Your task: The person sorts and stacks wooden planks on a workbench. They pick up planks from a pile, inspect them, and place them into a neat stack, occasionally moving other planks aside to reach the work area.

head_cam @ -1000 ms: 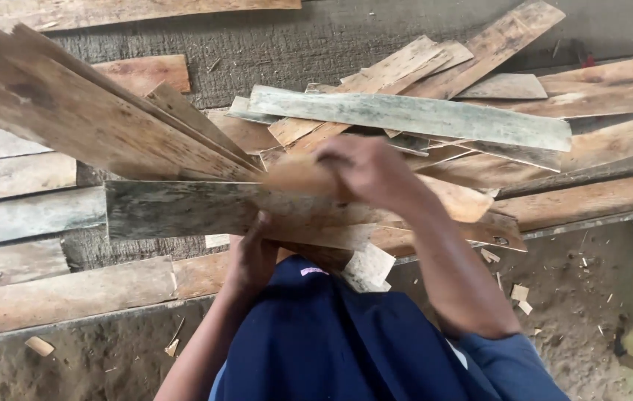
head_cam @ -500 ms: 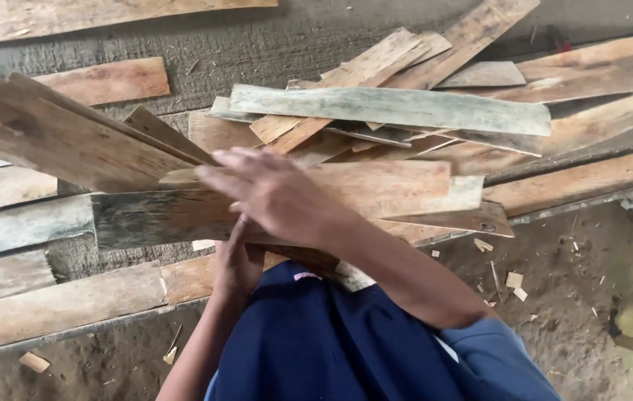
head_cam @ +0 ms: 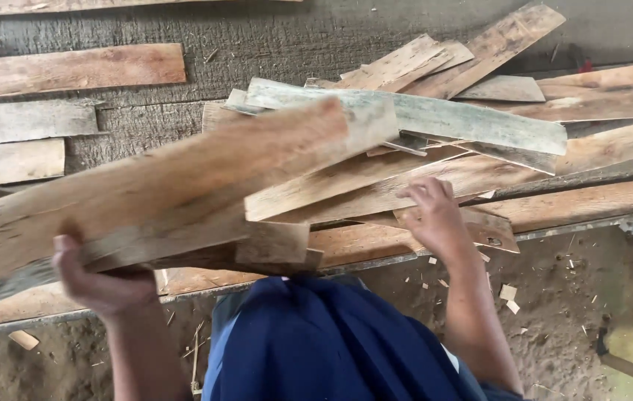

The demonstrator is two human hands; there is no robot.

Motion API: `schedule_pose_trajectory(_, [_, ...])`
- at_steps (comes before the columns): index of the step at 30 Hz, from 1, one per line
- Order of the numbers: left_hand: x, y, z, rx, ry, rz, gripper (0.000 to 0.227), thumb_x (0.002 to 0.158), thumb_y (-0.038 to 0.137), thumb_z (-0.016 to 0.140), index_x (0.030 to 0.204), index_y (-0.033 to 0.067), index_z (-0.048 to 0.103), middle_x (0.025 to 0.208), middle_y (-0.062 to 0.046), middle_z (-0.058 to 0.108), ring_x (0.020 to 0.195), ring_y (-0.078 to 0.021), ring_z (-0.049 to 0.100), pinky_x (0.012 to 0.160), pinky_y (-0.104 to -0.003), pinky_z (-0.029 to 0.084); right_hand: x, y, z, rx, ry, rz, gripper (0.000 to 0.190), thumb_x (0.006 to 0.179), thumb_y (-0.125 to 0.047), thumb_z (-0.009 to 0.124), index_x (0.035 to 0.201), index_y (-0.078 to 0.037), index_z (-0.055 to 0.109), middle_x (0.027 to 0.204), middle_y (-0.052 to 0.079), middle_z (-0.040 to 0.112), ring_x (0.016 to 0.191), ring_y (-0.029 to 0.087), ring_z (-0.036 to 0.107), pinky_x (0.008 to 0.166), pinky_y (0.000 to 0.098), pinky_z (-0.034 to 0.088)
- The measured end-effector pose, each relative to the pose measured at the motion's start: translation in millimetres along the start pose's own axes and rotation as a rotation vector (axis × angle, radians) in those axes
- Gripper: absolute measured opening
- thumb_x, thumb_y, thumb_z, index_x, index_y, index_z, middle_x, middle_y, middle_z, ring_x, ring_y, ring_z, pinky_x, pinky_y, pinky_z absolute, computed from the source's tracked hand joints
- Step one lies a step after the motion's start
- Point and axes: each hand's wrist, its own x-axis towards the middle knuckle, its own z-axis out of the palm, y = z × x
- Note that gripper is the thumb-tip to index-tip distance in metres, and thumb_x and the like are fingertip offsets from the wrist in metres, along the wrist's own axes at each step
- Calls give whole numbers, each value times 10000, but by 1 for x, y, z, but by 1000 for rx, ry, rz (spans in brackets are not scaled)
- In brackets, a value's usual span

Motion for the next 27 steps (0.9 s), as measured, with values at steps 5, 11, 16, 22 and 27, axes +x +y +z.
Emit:
schedule_pose_trajectory(5, [-5, 30, 16, -6, -23, 212, 197, 849, 410, 590, 799, 238, 507, 932, 21, 535, 1018, -208, 573, 894, -368, 444, 10, 5, 34, -160, -53, 126, 651, 890, -461, 672, 1478, -261, 476, 1609, 47, 261, 1485, 276, 184, 1137, 618, 373])
schedule_pose_trajectory(11, [50, 24, -60, 1128, -55, 1897, 573, 999, 213, 724, 1347, -152, 450, 1148, -285, 598, 953, -365, 672, 785, -407, 681, 21, 46, 81, -335, 520, -420, 368, 937, -281, 727, 1296, -200, 707, 1276, 105, 608, 1187, 292, 486, 1030, 448, 479])
schedule_pose_trajectory(16, [60, 28, -78, 942, -115, 1842, 331, 1072, 56, 538, 1315, -163, 485, 1090, -329, 613, 889, -376, 635, 725, -428, 614, 12, 28, 58, -435, 666, -399, 268, 965, -113, 701, 1225, -171, 671, 1149, 5, 655, 1101, 213, 589, 1132, 601, 440])
schedule_pose_trajectory(22, [27, 61, -91, 1410, 273, 1884, 381, 1053, 139, 660, 1227, -158, 498, 1103, -233, 576, 938, -308, 703, 767, -336, 747, 8, 0, 7, -483, 765, -516, 175, 1116, -94, 588, 1268, -59, 666, 862, 22, 527, 814, 212, 486, 1105, 537, 505])
schedule_pose_trajectory(27, [11, 64, -123, 1209, 41, 1744, 577, 1060, 319, 474, 1294, -208, 461, 1118, -301, 533, 1018, -401, 612, 902, -466, 667, -8, -16, 28, -516, 810, -620, 39, 1087, -25, 639, 1078, -31, 677, 1014, 83, 507, 868, 203, 446, 760, 314, 455])
